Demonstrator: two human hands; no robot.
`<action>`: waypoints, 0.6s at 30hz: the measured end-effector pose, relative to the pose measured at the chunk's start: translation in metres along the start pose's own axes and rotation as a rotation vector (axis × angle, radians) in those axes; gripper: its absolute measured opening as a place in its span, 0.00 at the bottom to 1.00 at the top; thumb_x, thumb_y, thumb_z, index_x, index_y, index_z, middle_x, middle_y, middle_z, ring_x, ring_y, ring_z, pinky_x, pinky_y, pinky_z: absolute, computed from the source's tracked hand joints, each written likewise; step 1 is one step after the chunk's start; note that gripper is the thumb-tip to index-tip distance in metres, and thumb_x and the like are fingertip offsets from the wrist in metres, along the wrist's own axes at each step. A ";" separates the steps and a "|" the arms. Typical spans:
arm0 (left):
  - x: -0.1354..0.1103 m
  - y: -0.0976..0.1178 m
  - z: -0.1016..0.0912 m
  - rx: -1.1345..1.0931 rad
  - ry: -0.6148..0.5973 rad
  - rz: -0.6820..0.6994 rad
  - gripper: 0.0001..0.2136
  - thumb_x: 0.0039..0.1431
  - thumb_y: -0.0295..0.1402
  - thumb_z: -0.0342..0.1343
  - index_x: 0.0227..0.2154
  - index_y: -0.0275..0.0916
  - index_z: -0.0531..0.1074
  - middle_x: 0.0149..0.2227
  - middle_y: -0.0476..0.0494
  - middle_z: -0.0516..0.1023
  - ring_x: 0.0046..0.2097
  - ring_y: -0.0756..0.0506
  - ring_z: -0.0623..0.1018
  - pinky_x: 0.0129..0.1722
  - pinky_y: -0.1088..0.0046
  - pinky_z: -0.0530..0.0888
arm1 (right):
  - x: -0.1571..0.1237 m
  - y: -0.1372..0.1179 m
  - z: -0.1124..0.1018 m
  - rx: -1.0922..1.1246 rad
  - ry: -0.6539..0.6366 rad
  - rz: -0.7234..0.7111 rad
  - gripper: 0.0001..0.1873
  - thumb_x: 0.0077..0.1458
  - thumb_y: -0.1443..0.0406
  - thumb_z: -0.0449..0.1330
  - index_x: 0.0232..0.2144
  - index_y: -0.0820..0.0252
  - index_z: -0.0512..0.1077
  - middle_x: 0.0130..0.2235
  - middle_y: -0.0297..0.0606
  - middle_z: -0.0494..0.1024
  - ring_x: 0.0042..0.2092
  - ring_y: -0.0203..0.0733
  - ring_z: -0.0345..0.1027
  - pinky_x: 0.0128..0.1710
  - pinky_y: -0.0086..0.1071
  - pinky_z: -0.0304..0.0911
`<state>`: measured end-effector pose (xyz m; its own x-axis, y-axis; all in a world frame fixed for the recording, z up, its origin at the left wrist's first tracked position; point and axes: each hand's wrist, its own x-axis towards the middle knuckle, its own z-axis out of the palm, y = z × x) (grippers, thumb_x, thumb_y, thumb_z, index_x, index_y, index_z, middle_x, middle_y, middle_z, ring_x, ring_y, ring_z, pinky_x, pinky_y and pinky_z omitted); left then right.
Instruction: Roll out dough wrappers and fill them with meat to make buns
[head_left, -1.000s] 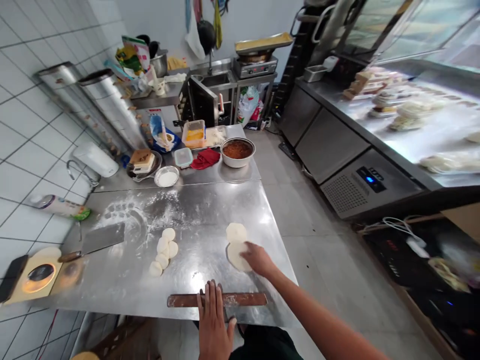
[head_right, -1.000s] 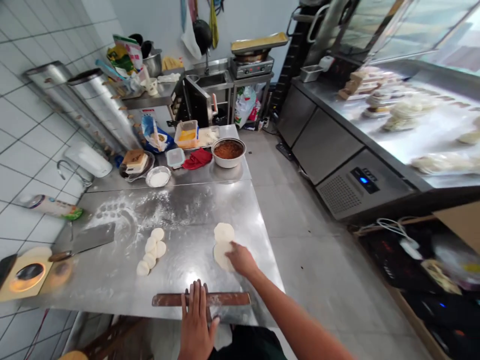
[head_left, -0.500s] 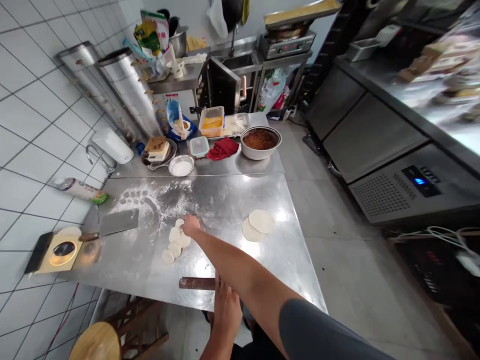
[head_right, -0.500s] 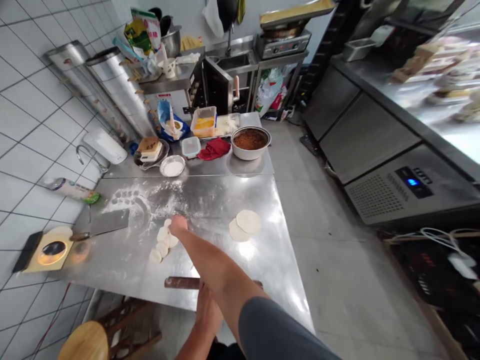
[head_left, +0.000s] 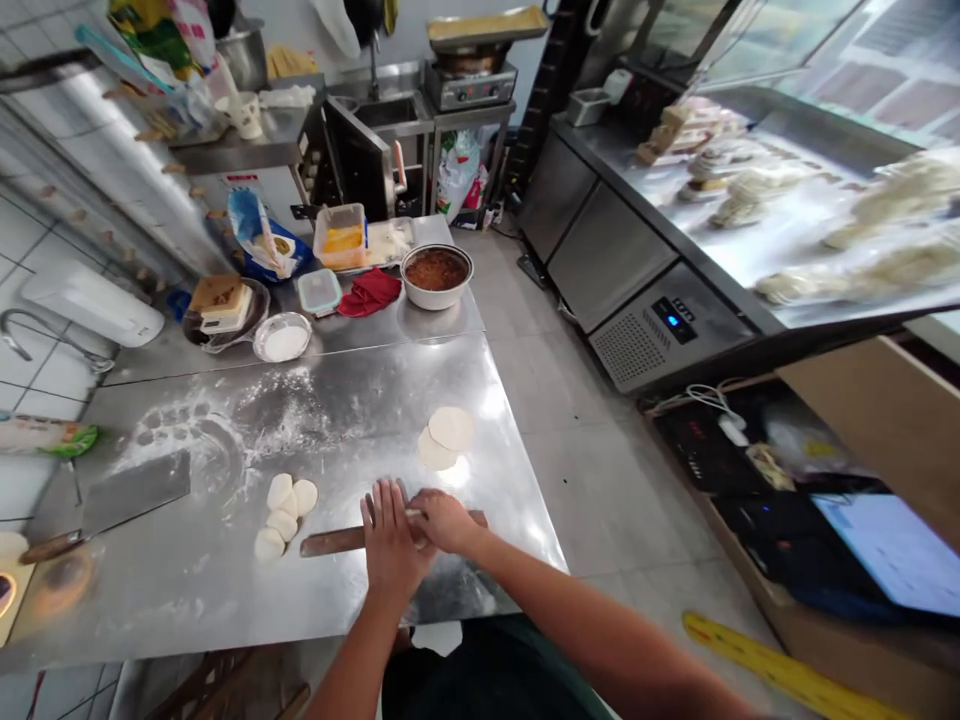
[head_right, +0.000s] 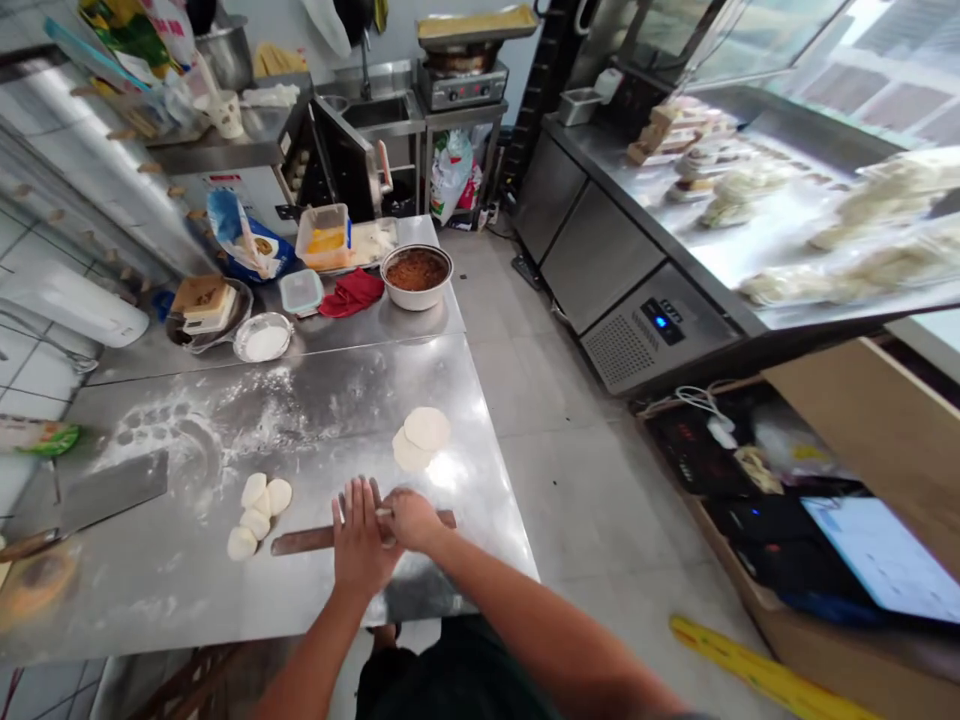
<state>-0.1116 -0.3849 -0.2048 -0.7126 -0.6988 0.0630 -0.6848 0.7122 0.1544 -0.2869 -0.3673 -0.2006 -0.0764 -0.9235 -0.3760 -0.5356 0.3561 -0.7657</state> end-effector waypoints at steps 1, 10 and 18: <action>-0.003 0.003 0.000 -0.004 -0.003 0.009 0.53 0.59 0.55 0.58 0.74 0.27 0.37 0.75 0.25 0.48 0.75 0.27 0.50 0.72 0.39 0.51 | -0.001 0.004 0.000 0.019 -0.003 0.014 0.10 0.55 0.67 0.60 0.37 0.58 0.81 0.42 0.42 0.82 0.50 0.49 0.73 0.54 0.38 0.64; -0.010 0.027 0.003 -0.014 -0.040 0.036 0.51 0.61 0.51 0.57 0.74 0.30 0.36 0.75 0.25 0.49 0.75 0.28 0.51 0.72 0.39 0.51 | -0.025 0.009 -0.004 0.031 0.073 0.075 0.13 0.62 0.68 0.54 0.45 0.61 0.77 0.48 0.46 0.80 0.53 0.48 0.71 0.58 0.38 0.61; -0.023 0.040 0.007 -0.015 -0.058 0.116 0.48 0.61 0.50 0.58 0.74 0.30 0.44 0.74 0.27 0.52 0.75 0.29 0.50 0.72 0.40 0.53 | -0.031 0.026 -0.003 0.066 0.162 0.098 0.17 0.66 0.69 0.50 0.50 0.62 0.75 0.48 0.46 0.80 0.50 0.44 0.73 0.53 0.35 0.63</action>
<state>-0.1237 -0.3396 -0.2066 -0.7947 -0.6065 0.0238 -0.5954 0.7865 0.1642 -0.3007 -0.3297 -0.2068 -0.2627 -0.8930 -0.3654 -0.4634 0.4489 -0.7640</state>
